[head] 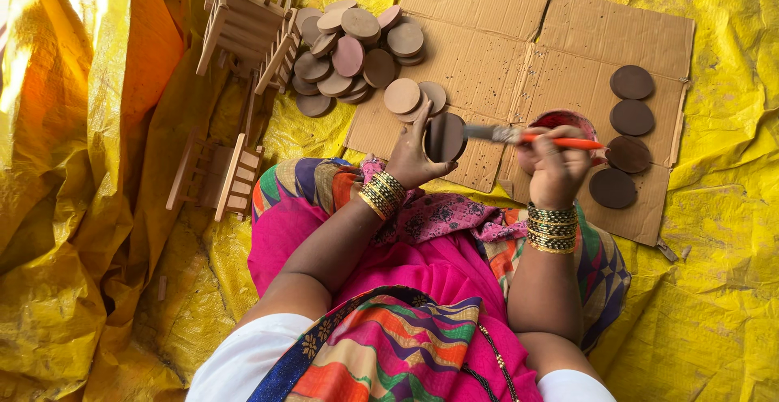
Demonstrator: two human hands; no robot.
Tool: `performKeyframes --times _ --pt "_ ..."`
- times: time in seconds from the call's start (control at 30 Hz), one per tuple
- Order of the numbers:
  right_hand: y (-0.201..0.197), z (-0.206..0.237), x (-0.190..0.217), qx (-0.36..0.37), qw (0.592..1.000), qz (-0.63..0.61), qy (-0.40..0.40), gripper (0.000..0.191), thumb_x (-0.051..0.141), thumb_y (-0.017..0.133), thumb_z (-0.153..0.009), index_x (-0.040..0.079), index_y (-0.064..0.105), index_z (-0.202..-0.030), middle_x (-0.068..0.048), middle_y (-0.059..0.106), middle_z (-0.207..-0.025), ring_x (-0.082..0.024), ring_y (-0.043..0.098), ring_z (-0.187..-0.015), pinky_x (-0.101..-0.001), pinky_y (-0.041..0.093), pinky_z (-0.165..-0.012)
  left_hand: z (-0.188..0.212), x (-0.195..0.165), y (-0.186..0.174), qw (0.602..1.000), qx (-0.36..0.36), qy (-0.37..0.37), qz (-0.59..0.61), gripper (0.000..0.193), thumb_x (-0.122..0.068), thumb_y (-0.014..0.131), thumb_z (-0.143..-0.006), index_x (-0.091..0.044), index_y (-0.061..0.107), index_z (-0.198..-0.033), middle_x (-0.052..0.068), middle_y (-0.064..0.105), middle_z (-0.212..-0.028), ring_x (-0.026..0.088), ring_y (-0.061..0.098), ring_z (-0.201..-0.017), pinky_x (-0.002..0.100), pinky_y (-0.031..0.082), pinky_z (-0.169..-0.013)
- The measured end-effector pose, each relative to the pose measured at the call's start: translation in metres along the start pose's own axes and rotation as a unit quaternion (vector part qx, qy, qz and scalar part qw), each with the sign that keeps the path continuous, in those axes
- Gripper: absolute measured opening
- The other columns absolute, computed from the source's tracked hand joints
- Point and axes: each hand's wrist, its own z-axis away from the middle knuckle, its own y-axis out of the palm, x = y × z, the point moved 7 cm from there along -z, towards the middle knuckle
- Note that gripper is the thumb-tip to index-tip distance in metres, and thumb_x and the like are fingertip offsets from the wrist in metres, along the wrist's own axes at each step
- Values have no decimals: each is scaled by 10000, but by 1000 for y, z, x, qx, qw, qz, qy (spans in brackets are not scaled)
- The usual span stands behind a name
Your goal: The person sits on a tarp-covered floor and paints round wooden discs with a dark coating using a paintbrush. They dip the brush into a container of dark liquid, brush the coating onto one disc face, then set the finished disc aside and pick up the next unpainted disc from a pile.
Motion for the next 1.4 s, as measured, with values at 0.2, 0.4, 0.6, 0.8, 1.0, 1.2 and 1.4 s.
performKeyframes --times 0.2,0.4,0.6,0.8,1.0,1.2,1.4 --pt "39 12 -9 124 957 258 -57 109 -73 658 -1020 10 596 -1054 -204 677 -1092 -248 700 -998 -389 622 -901 12 -33 3 992 -27 27 -118 1318 -341 925 -625 -70 104 -1619 245 517 -1468 421 503 -1330 640 310 -1152" --pt "20 3 -1 19 979 195 -61 119 -46 632 -1045 7 537 -1094 -167 700 -1113 -212 721 -1012 -341 628 -920 16 -42 9 984 -28 43 -172 1312 -333 923 -624 -67 113 -1621 233 502 -1429 420 501 -1312 636 302 -1167" --pt "23 8 -17 136 982 112 66 103 -47 614 -1002 21 551 -1045 -175 721 -1074 -226 745 -994 -363 655 -901 15 -40 9 985 -40 59 -158 1321 -329 926 -615 -20 110 -1608 254 487 -1439 437 495 -1305 550 347 -1151" --pt "19 2 -39 17 995 82 45 110 -39 638 -1022 13 553 -1070 -179 696 -1095 -244 732 -1018 -404 662 -913 16 -31 7 987 -46 55 -145 1315 -310 916 -634 -3 102 -1620 243 485 -1448 415 501 -1314 540 351 -1157" --pt "30 8 -61 25 996 38 75 110 -23 629 -1022 29 549 -1076 -185 708 -1097 -235 730 -1002 -396 658 -906 11 -22 0 987 -72 57 -135 1305 -295 905 -611 -12 114 -1610 251 478 -1459 425 487 -1321 530 355 -1146" --pt "20 1 -54 45 992 85 77 119 -37 608 -1031 38 560 -1110 -189 705 -1087 -270 736 -1000 -422 657 -903 1 -10 -18 987 -90 59 -123 1269 -304 891 -640 -13 135 -1615 239 470 -1461 413 481 -1333 523 350 -1169" --pt "17 -5 -85 -1 996 -6 93 137 -43 611 -1021 55 551 -1096 -193 702 -1127 -282 731 -1038 -424 653 -909 -11 -6 -9 988 -77 45 -126 1260 -307 892 -613 -47 165 -1609 234 490 -1435 411 476 -1320 527 355 -1130"
